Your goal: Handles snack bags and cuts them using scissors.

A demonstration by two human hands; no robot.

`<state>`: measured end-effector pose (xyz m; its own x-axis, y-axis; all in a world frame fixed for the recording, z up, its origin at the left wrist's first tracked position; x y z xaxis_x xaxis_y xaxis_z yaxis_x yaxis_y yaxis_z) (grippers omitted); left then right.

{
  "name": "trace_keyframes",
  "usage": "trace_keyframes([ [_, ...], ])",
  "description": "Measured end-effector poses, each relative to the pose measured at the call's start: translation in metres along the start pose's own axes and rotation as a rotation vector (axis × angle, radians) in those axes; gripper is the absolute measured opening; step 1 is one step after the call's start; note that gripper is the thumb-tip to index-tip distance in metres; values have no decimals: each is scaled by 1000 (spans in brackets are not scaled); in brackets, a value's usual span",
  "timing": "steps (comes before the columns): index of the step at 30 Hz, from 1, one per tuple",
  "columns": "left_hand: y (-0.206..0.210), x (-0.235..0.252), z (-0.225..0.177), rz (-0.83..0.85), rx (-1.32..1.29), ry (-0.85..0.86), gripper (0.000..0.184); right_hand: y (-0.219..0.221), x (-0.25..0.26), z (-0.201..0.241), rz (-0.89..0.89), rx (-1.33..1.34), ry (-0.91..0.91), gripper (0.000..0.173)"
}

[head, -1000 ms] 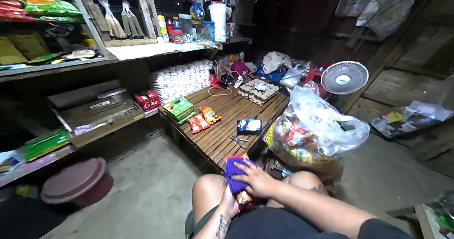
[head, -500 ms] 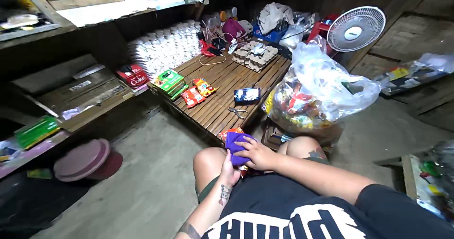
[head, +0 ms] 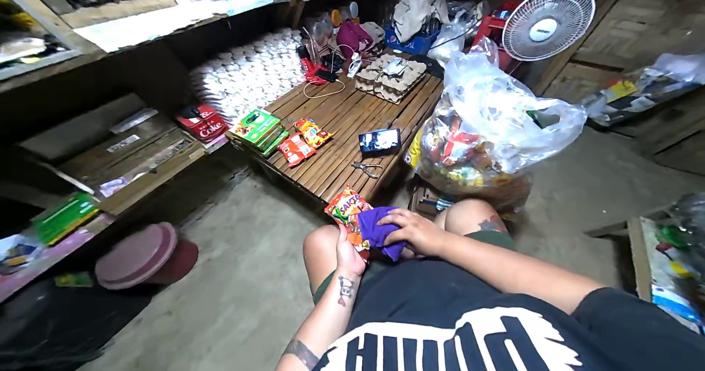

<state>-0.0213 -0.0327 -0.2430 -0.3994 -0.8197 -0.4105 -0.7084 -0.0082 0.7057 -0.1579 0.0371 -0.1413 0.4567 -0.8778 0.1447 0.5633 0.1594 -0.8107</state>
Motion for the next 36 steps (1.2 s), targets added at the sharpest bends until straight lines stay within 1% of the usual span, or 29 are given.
trace_keyframes([
  [3,-2,2,0,-7,-22,-1,61,-7,-9,-22,-91,16,174,30],
  [6,-1,2,-1,-21,-27,0,62,-12,-19,-45,-104,66,493,39],
  [8,0,1,-1,-36,-14,-13,62,-17,-27,-60,-179,178,674,47],
  [10,1,-1,-1,-16,-28,-15,63,-20,-34,-69,-297,397,762,50],
  [12,5,0,-3,22,-46,3,60,-18,-36,-70,-440,723,791,53],
  [14,8,-2,-8,26,-41,12,52,-12,-37,-65,-597,1063,805,58],
  [16,16,-7,-18,5,-22,30,47,-11,-38,-50,-670,1303,825,59],
  [17,23,-11,-26,-10,-16,47,46,-13,-38,-41,-688,1398,837,56],
  [19,43,-20,-42,-12,-19,78,48,-19,-37,-20,-698,1550,835,43],
  [20,56,-24,-49,9,-24,103,49,-23,-36,-9,-694,1619,815,33],
  [21,70,-29,-54,53,-14,133,50,-26,-34,2,-678,1678,782,27],
  [22,82,-34,-56,106,26,170,51,-30,-32,14,-647,1722,726,27],
  [24,104,-45,-50,236,184,259,54,-41,-29,36,-619,1701,607,31],
  [25,114,-54,-45,286,270,290,55,-48,-30,42,-658,1623,583,38],
  [26,122,-65,-40,330,339,311,54,-55,-34,43,-706,1535,575,44],
  [27,129,-74,-35,390,387,324,53,-62,-40,42,-739,1471,576,47],
  [28,132,-83,-33,455,410,335,49,-68,-47,38,-770,1444,587,46],
  [30,131,-98,-33,557,428,340,43,-78,-65,33,-813,1451,604,40],
  [32,125,-115,-38,626,466,315,57,-87,-86,35,-832,1417,611,35],
  [33,121,-123,-43,654,478,294,60,-92,-97,37,-842,1382,612,33],
  [35,113,-135,-51,744,439,233,61,-101,-116,40,-837,1297,599,35],
  [36,108,-137,-54,830,412,201,67,-104,-124,41,-818,1251,585,39],
])
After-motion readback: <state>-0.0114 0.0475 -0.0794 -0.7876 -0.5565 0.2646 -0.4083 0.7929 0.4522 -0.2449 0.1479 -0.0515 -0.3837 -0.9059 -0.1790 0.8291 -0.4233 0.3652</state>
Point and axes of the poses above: each hand's wrist, its own x-axis towards the middle knuckle, its own y-axis out of the palm, z = x × y, the point moved 7 cm from there along x, towards the middle knuckle, and after that the axes turned 9 degrees about x, right-handed, at the moved point
